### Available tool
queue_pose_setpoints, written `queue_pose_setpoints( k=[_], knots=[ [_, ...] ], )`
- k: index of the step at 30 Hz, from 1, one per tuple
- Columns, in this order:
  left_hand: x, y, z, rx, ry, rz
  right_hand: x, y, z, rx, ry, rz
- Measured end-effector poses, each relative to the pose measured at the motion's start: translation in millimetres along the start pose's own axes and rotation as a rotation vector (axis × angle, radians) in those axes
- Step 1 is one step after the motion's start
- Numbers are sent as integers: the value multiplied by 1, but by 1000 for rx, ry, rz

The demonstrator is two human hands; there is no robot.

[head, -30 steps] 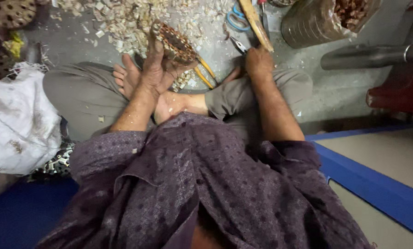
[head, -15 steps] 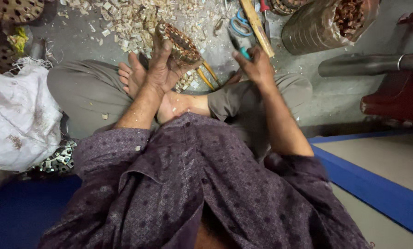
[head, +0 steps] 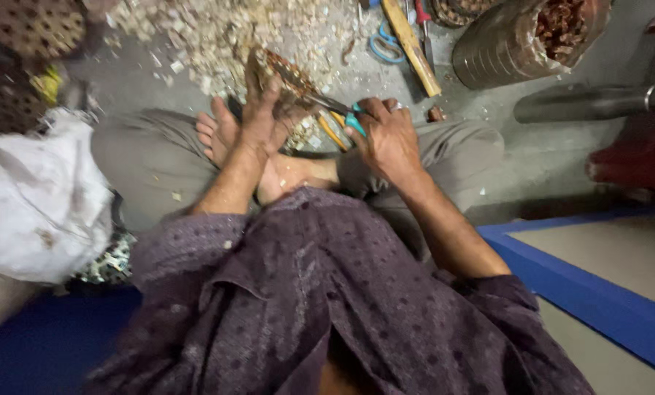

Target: The person sits on the floor and uses pliers to insert small cylindrical pieces into the slots of a circular metal disc. They rotate the disc to access different slots and continue inserting pieces until the disc is filled.

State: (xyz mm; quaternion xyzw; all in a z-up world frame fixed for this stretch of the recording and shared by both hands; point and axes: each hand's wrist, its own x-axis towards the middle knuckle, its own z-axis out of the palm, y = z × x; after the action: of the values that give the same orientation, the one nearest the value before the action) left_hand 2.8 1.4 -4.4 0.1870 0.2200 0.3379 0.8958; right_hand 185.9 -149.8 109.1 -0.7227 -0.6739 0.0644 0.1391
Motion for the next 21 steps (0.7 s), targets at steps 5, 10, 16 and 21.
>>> queue_pose_setpoints(
  k=[5, 10, 16, 21],
  knots=[
    [-1, -4, 0, 21, -7, 12, -1, 0, -5, -28, -53, 45],
    [-2, 0, 0, 51, 0, 39, -3, -4, -1, -78, -64, 45],
    [-3, 2, 7, 123, 21, 56, -3, -5, 11, 17, -237, 137],
    [-6, 7, 12, 170, -20, 157, -5, -2, 28, 354, -432, 400]
  ],
)
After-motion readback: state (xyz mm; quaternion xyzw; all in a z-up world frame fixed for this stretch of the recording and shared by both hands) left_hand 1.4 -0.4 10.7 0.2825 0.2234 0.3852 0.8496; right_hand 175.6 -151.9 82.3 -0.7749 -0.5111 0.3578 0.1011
